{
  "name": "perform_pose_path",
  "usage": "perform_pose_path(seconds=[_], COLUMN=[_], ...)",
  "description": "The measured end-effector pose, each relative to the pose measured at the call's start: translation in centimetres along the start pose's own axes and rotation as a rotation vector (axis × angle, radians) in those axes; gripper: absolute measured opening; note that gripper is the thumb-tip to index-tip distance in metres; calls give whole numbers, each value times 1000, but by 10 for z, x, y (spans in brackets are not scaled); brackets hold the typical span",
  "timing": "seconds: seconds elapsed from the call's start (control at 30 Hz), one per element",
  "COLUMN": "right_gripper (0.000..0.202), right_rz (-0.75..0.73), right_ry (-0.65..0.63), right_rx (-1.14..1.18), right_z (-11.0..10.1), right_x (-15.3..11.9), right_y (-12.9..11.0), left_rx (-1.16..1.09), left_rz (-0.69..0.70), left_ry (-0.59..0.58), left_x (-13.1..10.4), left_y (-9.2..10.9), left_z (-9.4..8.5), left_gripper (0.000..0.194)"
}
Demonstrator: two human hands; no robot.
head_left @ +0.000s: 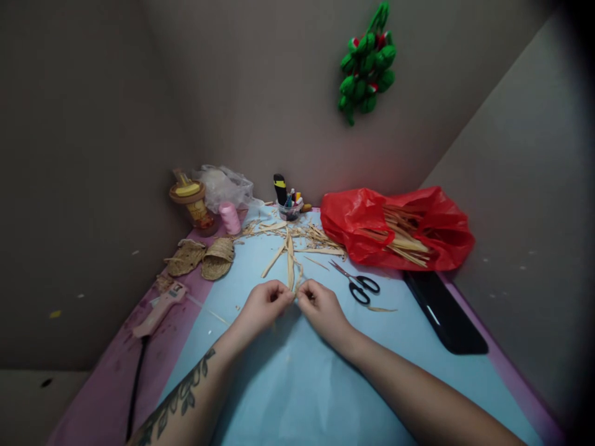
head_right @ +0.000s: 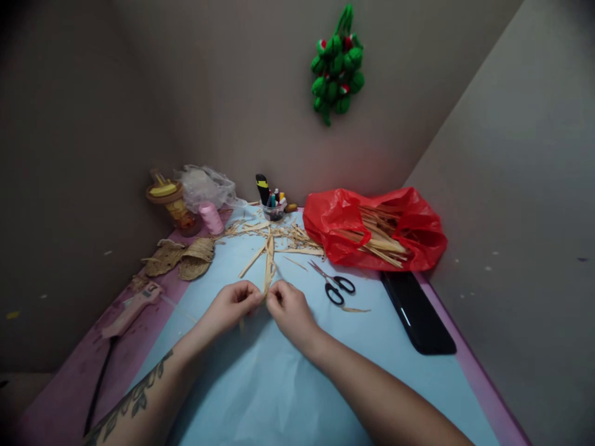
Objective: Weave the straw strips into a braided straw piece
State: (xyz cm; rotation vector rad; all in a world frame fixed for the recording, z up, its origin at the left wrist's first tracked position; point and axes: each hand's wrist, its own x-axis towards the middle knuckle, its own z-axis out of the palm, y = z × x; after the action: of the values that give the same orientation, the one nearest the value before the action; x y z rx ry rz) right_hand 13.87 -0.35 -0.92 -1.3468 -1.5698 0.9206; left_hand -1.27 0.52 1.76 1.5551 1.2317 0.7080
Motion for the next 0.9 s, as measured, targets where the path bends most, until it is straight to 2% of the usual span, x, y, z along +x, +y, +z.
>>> perform_pose_path(seconds=[0.1,0.2,0.33,0.47,0.53,0.6,0.67,0.73,0.8,0.9], right_gripper=[8,10,13,16,19,22,25,25,23,20], right_rz=[157,307,374,391,388,379,361,337,322,284], right_ry=[-12,-28,28,39,48,36,-6,-73,-136,-177], right_rx=[147,394,634,782,811,808,771,705,623,476], right_z=[4,5,5,6,6,5,4,3,3,2], right_x=[2,5,5,5,6,6,5,3,0,-1], right_y=[-1,-5,-11,-10,-6,-3,-1,-1,-2,-3], left_rx=[182,396,670,859,841,726,538,340,209,164], left_rz=[109,263,405,475,500,511,452,333,239,167], left_ry=[146,174,223,244,227,221,264,301,210,54], left_x=[-7,-12,-15,-18,-20,-19,-17,-12,-7,-2], left_y=[0,-3,-6,-4,-3,-3,-3,-3,-3,-4], left_z=[11,19,26,29,28,26,22,18,14,11], left_gripper=[21,20,22,21,26,28,28,28,25,24])
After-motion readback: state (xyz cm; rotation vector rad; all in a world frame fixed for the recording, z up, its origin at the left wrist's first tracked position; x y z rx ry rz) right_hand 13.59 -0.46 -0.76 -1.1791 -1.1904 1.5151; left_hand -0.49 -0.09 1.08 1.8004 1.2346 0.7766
